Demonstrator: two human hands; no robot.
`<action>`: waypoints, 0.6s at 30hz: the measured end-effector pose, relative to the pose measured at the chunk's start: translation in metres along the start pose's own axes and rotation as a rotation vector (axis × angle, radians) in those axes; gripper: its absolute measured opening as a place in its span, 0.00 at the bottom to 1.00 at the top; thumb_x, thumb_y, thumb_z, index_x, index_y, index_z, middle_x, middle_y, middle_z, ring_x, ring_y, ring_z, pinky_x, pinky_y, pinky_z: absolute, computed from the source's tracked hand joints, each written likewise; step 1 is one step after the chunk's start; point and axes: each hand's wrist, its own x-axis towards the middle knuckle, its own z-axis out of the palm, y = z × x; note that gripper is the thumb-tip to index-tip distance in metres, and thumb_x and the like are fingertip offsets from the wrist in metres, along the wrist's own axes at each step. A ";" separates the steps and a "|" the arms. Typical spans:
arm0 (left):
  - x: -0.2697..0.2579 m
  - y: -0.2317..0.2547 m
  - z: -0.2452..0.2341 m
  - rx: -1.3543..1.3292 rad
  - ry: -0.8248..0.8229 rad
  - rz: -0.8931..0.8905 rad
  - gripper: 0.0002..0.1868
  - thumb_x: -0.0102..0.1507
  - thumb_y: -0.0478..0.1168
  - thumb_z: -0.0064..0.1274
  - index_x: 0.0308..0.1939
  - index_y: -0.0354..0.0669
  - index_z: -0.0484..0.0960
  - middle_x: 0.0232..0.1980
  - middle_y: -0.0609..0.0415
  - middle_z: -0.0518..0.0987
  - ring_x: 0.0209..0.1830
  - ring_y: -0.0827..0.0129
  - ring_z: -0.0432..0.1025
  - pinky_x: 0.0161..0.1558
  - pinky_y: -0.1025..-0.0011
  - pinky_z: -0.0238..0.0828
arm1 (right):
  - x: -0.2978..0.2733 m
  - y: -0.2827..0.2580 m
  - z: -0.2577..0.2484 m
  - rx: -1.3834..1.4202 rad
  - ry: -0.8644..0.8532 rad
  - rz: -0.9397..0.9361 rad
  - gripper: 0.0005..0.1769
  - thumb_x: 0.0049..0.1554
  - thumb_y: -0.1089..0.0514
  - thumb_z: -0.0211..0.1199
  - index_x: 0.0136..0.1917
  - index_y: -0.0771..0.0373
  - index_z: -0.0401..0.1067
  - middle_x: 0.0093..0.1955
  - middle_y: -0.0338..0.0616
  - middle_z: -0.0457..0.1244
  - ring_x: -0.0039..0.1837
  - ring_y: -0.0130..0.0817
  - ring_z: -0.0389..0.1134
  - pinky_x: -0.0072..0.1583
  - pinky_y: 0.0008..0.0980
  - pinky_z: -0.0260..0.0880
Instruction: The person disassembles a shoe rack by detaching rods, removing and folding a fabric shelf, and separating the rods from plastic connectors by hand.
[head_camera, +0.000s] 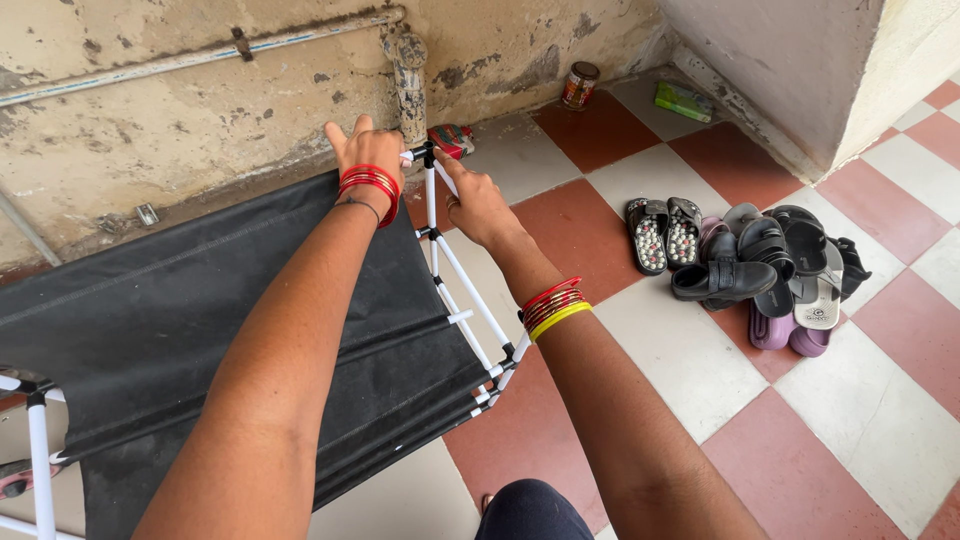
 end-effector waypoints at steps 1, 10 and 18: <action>0.003 0.000 0.001 0.043 -0.057 -0.030 0.02 0.58 0.37 0.66 0.32 0.50 0.89 0.34 0.54 0.84 0.57 0.63 0.69 0.64 0.50 0.44 | 0.000 -0.002 0.000 0.001 -0.002 0.000 0.46 0.51 0.72 0.55 0.80 0.51 0.51 0.56 0.66 0.67 0.59 0.62 0.68 0.62 0.52 0.67; 0.017 -0.013 0.022 -0.164 -0.195 -0.152 0.03 0.61 0.40 0.62 0.36 0.56 0.89 0.40 0.54 0.84 0.55 0.61 0.71 0.70 0.46 0.35 | -0.001 -0.008 -0.005 -0.017 -0.042 0.065 0.47 0.51 0.72 0.53 0.81 0.50 0.49 0.55 0.65 0.67 0.59 0.59 0.70 0.63 0.50 0.68; 0.029 -0.026 0.010 -0.238 -0.328 -0.136 0.05 0.61 0.46 0.61 0.40 0.59 0.89 0.44 0.64 0.86 0.58 0.67 0.69 0.73 0.42 0.27 | 0.002 0.000 0.005 -0.078 -0.003 0.029 0.47 0.52 0.73 0.52 0.81 0.52 0.49 0.55 0.64 0.67 0.59 0.60 0.69 0.61 0.52 0.68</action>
